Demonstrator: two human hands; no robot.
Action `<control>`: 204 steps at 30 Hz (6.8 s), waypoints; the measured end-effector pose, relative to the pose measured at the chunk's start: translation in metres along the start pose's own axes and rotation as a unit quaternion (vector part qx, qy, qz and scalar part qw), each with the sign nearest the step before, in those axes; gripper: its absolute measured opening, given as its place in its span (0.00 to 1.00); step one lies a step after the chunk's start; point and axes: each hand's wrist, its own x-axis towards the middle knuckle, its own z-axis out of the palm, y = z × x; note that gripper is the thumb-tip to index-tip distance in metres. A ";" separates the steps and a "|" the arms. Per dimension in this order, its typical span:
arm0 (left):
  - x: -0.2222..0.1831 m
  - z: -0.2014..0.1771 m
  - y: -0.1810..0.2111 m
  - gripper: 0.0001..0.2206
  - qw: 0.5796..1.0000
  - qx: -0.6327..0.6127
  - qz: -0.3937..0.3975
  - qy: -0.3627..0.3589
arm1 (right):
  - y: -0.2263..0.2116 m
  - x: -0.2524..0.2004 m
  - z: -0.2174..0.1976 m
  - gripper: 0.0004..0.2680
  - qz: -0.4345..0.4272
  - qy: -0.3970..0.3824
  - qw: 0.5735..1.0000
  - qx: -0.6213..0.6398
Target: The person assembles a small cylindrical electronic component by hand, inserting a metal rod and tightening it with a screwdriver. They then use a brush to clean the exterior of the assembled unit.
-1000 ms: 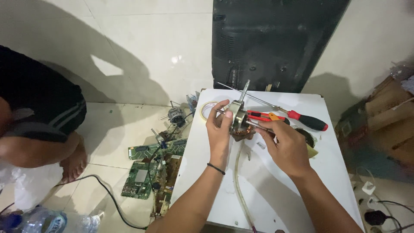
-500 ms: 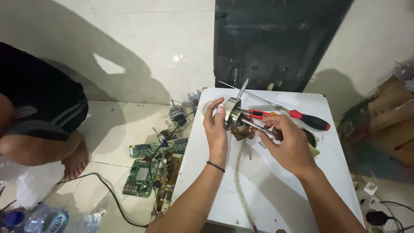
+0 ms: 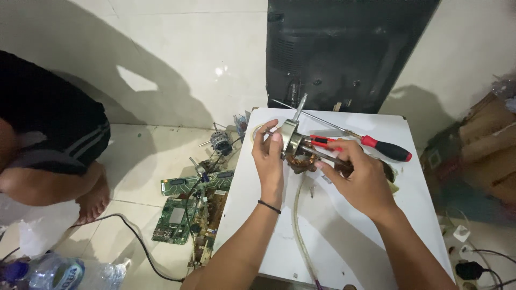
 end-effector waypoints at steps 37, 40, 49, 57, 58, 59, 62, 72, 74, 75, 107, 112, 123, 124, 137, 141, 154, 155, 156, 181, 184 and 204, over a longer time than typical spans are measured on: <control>-0.003 0.000 0.000 0.24 0.991 -0.042 0.078 -0.098 | 0.032 0.002 0.003 0.07 0.001 0.020 0.980 0.198; -0.001 0.000 -0.006 0.20 0.994 0.003 0.080 -0.077 | 0.027 0.002 0.002 0.05 0.072 0.000 0.978 0.194; 0.006 -0.006 -0.018 0.16 0.996 0.062 0.058 -0.030 | 0.043 0.001 0.003 0.07 0.051 0.006 0.966 0.253; 0.023 -0.021 -0.037 0.18 0.982 -0.174 0.030 0.070 | 0.091 0.008 -0.021 0.06 0.095 0.213 0.939 0.252; 0.020 -0.016 -0.029 0.18 0.982 -0.175 0.028 0.068 | 0.098 0.007 -0.021 0.06 0.096 0.215 0.939 0.250; 0.017 -0.011 -0.021 0.18 0.987 -0.145 0.028 0.066 | 0.105 0.007 -0.021 0.06 0.087 0.195 0.950 0.226; 0.014 -0.008 -0.019 0.18 0.995 -0.077 0.036 0.059 | 0.087 0.007 -0.029 0.09 0.074 0.127 0.987 0.069; 0.006 0.001 -0.004 0.14 0.998 0.008 0.030 0.062 | 0.086 0.006 -0.013 0.14 0.191 -0.140 0.928 -0.288; 0.005 -0.001 -0.008 0.14 0.997 0.016 0.032 0.065 | 0.090 0.003 -0.008 0.13 0.159 -0.091 0.953 -0.241; 0.006 -0.002 -0.009 0.14 0.997 0.023 0.033 0.066 | 0.092 0.002 -0.004 0.12 0.130 -0.040 0.972 -0.193; 0.000 -0.003 0.005 0.13 0.997 0.034 0.020 0.060 | 0.189 0.005 0.043 0.26 0.105 0.058 0.993 0.004; 0.000 -0.001 0.002 0.14 0.995 0.059 0.054 0.056 | 0.182 0.006 0.036 0.22 0.144 0.012 0.989 0.039; 0.025 -0.023 -0.059 0.25 0.983 0.162 0.059 0.058 | 0.156 0.005 0.005 0.10 0.171 -0.007 0.884 0.434; 0.025 -0.022 -0.054 0.25 0.986 0.154 0.050 0.044 | 0.144 0.007 0.001 0.10 0.177 0.007 0.888 0.425; 0.026 -0.016 -0.033 0.24 0.993 -0.087 -0.023 0.081 | 0.115 0.010 -0.008 0.14 0.297 0.013 0.899 0.321; 0.034 -0.033 -0.067 0.25 0.988 0.090 0.044 0.117 | 0.116 0.013 -0.003 0.18 0.277 -0.119 0.949 0.094; 0.018 -0.024 -0.011 0.20 0.986 0.103 -0.018 0.131 | 0.211 0.018 0.122 0.20 0.111 -0.188 0.974 -0.065; 0.019 -0.023 -0.012 0.20 0.987 0.103 0.005 0.123 | 0.209 0.017 0.124 0.20 0.089 -0.181 0.978 -0.052; 0.019 -0.023 -0.013 0.19 0.988 0.102 0.028 0.115 | 0.206 0.017 0.126 0.21 0.068 -0.174 0.982 -0.039; 0.040 -0.038 -0.082 0.25 0.984 0.132 0.070 0.092 | 0.031 0.029 0.069 0.29 -0.063 0.057 0.923 -0.374; 0.029 -0.023 -0.045 0.24 0.988 0.093 0.034 0.115 | 0.028 0.036 0.034 0.28 0.259 0.008 0.963 0.068; -0.015 0.014 0.008 0.20 0.983 0.151 0.070 -0.083 | 0.036 0.013 0.018 0.23 0.160 -0.045 0.884 0.436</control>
